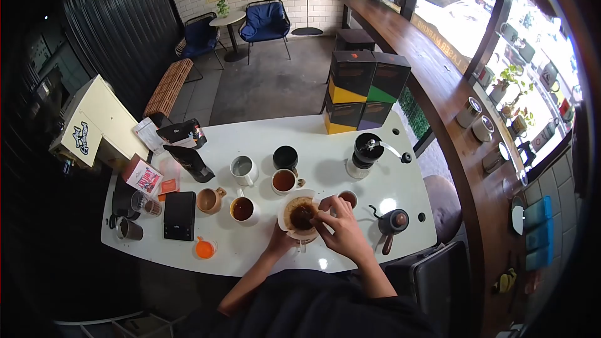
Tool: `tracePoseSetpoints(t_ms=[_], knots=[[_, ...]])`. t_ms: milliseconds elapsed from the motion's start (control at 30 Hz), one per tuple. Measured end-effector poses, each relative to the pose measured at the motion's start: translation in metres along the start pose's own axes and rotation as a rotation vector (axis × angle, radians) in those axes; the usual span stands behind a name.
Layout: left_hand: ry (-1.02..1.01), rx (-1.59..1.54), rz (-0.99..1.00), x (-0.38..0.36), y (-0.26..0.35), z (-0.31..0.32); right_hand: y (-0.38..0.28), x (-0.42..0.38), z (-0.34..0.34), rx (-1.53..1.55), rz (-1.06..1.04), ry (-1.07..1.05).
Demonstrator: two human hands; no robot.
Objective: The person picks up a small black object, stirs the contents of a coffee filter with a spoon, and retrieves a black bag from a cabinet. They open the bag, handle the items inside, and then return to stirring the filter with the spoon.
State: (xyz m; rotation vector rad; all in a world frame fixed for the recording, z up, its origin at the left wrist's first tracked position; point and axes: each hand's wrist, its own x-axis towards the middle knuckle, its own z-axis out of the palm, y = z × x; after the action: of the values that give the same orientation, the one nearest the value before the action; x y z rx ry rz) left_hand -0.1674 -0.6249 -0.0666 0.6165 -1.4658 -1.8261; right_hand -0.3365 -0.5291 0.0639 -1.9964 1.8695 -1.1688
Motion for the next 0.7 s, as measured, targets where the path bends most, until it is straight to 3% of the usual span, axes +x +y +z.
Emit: tracePoseSetpoints(t_ms=[700], knots=[[-0.013, 0.082, 0.048, 0.001, 0.0, -0.003, 0.0, 0.005, 0.002, 0.048, 0.016, -0.005]])
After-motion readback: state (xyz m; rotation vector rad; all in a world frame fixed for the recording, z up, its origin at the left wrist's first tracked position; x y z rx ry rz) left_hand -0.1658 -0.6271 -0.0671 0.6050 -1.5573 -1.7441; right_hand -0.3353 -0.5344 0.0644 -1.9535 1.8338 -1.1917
